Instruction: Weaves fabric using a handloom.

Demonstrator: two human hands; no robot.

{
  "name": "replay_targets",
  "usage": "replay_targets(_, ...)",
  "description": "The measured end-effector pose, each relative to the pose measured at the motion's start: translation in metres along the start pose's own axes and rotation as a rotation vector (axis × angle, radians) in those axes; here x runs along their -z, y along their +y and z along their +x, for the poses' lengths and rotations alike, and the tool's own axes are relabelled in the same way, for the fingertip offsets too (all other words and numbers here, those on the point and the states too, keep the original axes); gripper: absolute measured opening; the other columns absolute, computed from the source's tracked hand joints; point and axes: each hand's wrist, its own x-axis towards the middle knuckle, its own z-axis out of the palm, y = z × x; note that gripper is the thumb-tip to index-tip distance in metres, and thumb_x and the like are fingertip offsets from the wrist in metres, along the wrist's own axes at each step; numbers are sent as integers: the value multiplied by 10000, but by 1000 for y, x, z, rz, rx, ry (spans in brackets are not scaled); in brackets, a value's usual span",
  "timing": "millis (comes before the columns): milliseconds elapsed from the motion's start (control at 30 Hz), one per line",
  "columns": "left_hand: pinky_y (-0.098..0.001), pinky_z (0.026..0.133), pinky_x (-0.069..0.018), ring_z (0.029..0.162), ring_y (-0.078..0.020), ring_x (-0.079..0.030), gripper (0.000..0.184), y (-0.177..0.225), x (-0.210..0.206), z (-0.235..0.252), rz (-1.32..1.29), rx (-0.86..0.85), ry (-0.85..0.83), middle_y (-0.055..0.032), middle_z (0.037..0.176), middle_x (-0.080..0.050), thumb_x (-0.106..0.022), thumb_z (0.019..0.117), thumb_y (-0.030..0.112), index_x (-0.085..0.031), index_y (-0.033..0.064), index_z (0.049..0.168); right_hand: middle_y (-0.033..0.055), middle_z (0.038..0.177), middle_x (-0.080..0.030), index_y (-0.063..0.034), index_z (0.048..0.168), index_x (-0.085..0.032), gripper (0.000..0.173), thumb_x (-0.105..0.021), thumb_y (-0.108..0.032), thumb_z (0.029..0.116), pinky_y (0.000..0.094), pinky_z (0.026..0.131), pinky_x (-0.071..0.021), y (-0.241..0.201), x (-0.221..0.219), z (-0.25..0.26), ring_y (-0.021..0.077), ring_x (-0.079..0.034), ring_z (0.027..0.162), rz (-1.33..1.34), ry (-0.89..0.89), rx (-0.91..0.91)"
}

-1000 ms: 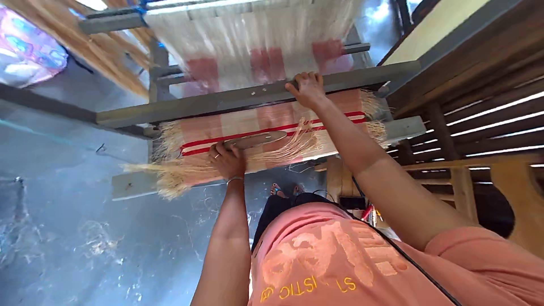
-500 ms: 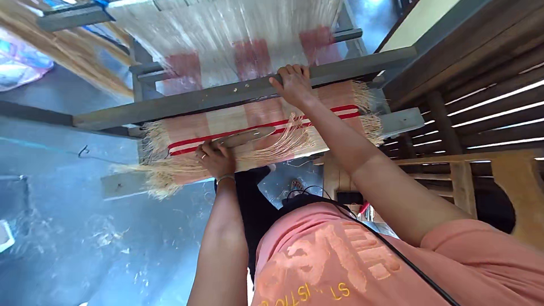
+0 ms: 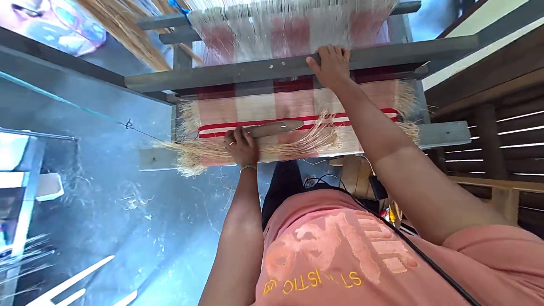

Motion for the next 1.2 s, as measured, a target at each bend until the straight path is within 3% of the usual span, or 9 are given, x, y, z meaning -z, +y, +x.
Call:
replay_targets(167,-570,1052,-394,1274,-397,-518,502,0,-1,-4,10,3,-26,-185,1411,-548,-331,1059,472,-623,191,1354,135,1368,-604,-98,1359,-599,677,-305,-628,1056,602,1208,-205,-6,-2,-24,343,-485,1364,-29,-9,-49)
replay_targets(367,-580,1109,-335,1306,-395,-494,491,3,1,-5,-13,15,-25,-182,1417,-540,-364,1063,527,-622,255,1380,139,1354,-611,-103,1365,-595,660,-341,-626,1052,591,1189,-238,-1,4,-44,329,-506,1342,-11,-81,17)
replay_targets(467,-614,1083,-345,1288,-436,-486,550,9,11,-5,-8,17,-18,-205,1379,-546,-403,1019,619,-632,258,1365,111,1417,-601,-105,1430,-570,509,-460,-449,1072,544,1221,-263,16,7,-52,293,-493,1389,206,23,167)
replay_targets(533,-639,1091,-319,1326,-445,-448,671,10,14,-6,-6,4,-27,-205,1423,-514,-448,936,737,-619,273,1390,110,1404,-623,-77,1380,-618,389,-510,-291,1074,449,1192,-394,29,10,-81,264,-522,1381,379,211,212)
replay_targets(633,-658,1150,-219,1454,-424,-339,864,8,16,-7,-32,-59,-53,-159,1561,-433,-505,820,852,-564,268,1455,145,1190,-686,-1,1205,-671,307,-529,-238,1069,389,1009,-554,55,8,-141,216,-664,1135,445,255,-6)
replay_targets(700,-636,1193,-173,1474,-384,-341,897,3,13,-7,-53,-141,-42,-125,1558,-454,-529,805,860,-546,255,1467,168,1104,-705,9,1185,-674,331,-535,-264,1061,418,898,-574,77,0,-174,235,-694,987,467,145,-211)
replay_targets(833,-536,1180,-285,1383,-373,-434,794,0,9,-6,-109,-200,-51,-161,1438,-531,-581,856,774,-574,235,1438,177,1140,-717,-36,1255,-681,367,-525,-311,1068,507,945,-552,90,-12,-209,291,-703,1022,520,-117,-400)
replay_targets(1067,-583,1125,-301,1353,-395,-445,723,6,13,-5,-22,-144,-81,-158,1434,-529,-521,884,781,-568,318,1437,112,986,-732,-42,1087,-725,236,-661,-252,998,441,868,-568,72,-31,-197,211,-701,894,595,-94,-384)
replay_targets(1200,-609,1105,-300,1376,-387,-424,738,8,14,-4,21,-91,-121,-135,1482,-494,-479,877,817,-509,396,1483,146,1038,-716,-30,1156,-697,291,-625,-276,1018,488,904,-561,101,-8,-181,253,-696,945,538,-48,-457)
